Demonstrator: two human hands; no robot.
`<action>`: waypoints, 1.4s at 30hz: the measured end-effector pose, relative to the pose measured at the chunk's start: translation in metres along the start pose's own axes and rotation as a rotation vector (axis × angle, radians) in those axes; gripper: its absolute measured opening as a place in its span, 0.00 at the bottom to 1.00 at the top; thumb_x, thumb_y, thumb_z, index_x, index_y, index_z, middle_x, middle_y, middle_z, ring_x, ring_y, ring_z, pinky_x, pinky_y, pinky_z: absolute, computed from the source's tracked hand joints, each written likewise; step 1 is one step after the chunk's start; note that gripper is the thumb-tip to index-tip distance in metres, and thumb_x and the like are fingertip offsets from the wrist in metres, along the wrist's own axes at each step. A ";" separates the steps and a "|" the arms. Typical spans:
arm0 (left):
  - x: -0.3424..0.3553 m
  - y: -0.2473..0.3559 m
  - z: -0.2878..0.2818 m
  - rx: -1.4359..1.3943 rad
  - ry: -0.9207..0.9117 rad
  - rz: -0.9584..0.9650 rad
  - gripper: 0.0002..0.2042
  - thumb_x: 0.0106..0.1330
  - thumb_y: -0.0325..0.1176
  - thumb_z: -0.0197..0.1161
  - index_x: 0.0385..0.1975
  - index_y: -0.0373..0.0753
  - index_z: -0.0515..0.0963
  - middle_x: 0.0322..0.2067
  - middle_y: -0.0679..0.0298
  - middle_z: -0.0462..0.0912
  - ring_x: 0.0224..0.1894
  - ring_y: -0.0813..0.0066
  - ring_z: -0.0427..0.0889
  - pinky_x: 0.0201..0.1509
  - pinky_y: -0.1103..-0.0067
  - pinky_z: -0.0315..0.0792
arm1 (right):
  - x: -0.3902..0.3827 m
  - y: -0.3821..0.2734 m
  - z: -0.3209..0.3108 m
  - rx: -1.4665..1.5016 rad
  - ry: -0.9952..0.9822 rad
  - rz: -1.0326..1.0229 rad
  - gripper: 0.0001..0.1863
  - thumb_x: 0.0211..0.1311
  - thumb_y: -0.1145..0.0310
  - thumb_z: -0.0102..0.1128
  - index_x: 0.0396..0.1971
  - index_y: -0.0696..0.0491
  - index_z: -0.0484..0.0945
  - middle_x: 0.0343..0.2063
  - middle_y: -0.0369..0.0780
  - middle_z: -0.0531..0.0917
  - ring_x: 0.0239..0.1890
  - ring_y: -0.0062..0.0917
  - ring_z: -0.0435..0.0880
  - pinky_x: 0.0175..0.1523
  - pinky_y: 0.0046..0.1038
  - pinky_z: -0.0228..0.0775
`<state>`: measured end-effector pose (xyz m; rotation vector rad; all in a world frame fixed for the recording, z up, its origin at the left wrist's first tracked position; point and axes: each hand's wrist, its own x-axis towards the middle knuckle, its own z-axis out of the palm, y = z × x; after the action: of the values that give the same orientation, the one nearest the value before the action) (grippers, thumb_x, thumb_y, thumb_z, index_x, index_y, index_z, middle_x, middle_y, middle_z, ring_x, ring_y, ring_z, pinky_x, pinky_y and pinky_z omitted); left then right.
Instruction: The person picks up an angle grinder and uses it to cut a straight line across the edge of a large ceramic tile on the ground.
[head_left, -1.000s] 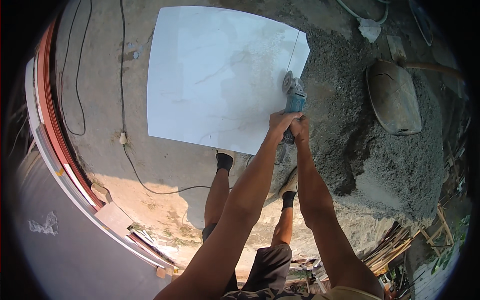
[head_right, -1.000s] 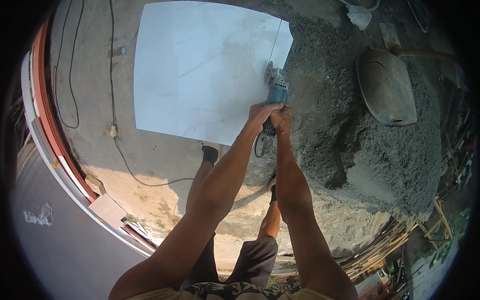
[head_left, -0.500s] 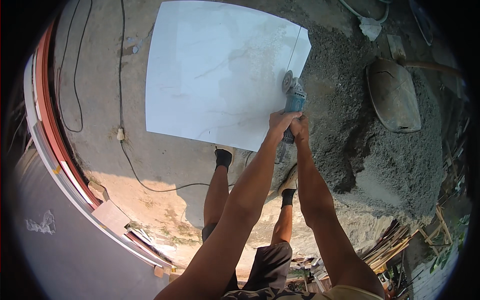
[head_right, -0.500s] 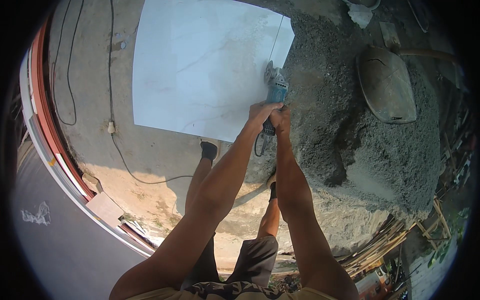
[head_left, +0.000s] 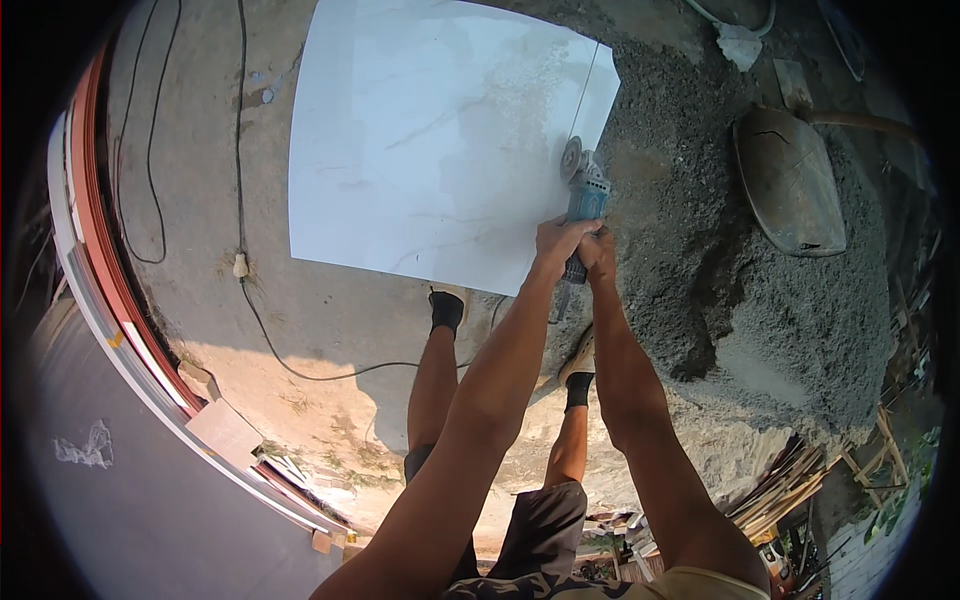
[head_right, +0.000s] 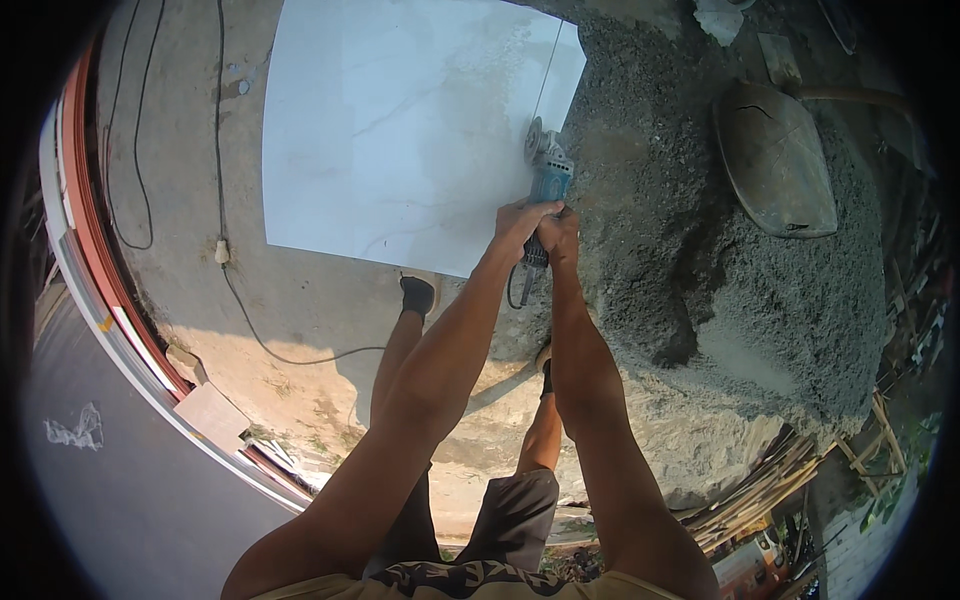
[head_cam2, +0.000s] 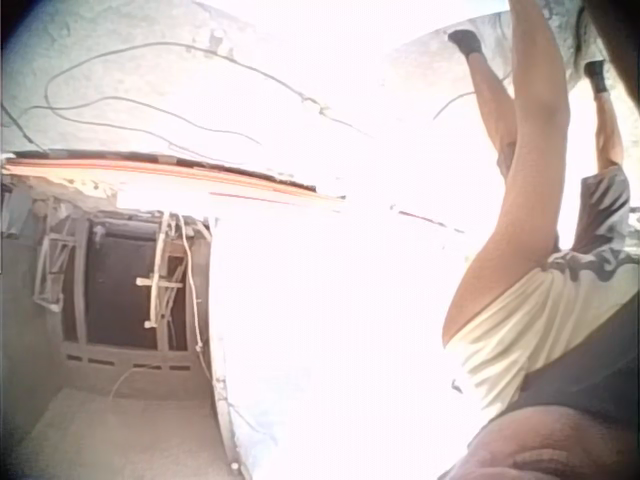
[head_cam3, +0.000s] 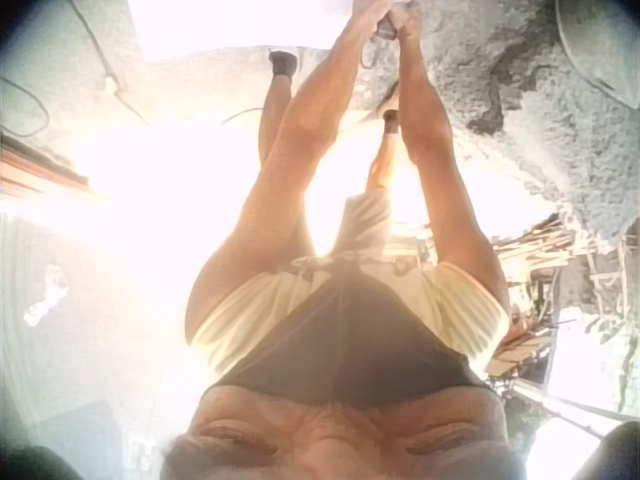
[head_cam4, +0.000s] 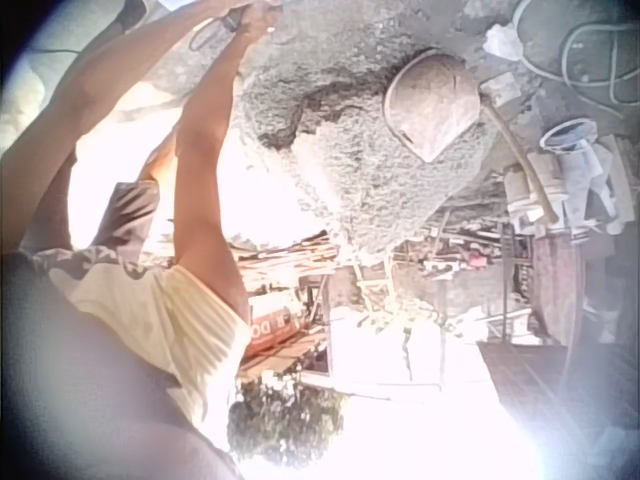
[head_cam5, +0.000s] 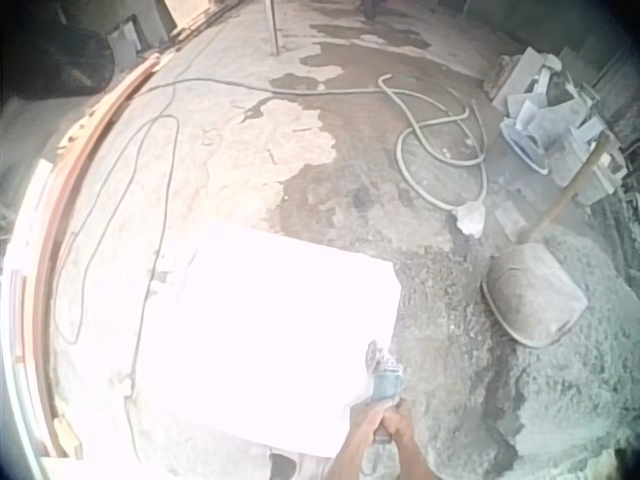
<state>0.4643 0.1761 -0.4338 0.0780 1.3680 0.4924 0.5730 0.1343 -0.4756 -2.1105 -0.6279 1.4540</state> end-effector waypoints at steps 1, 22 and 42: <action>-0.001 -0.001 0.000 0.001 -0.001 -0.002 0.19 0.48 0.35 0.76 0.38 0.30 0.85 0.32 0.58 0.86 0.33 0.72 0.82 0.40 0.74 0.75 | -0.001 0.002 0.000 0.000 0.001 0.002 0.24 0.50 0.59 0.66 0.39 0.66 0.79 0.32 0.44 0.84 0.30 0.25 0.82 0.34 0.31 0.74; 0.036 -0.028 0.001 -0.040 -0.007 -0.133 0.29 0.49 0.34 0.79 0.49 0.26 0.77 0.43 0.55 0.80 0.41 0.64 0.82 0.46 0.70 0.77 | -0.003 -0.007 0.000 -0.117 0.093 0.155 0.28 0.46 0.60 0.64 0.44 0.65 0.78 0.40 0.60 0.83 0.46 0.49 0.84 0.50 0.39 0.75; 0.003 -0.027 -0.011 -0.006 -0.003 -0.048 0.22 0.49 0.35 0.77 0.42 0.30 0.83 0.36 0.60 0.84 0.35 0.72 0.81 0.40 0.74 0.74 | -0.034 -0.016 0.006 -0.127 0.083 0.033 0.23 0.49 0.60 0.64 0.37 0.66 0.79 0.29 0.46 0.84 0.31 0.27 0.82 0.36 0.34 0.74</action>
<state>0.4618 0.1505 -0.4485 0.0408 1.3623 0.4560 0.5545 0.1267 -0.4433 -2.2758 -0.6727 1.3677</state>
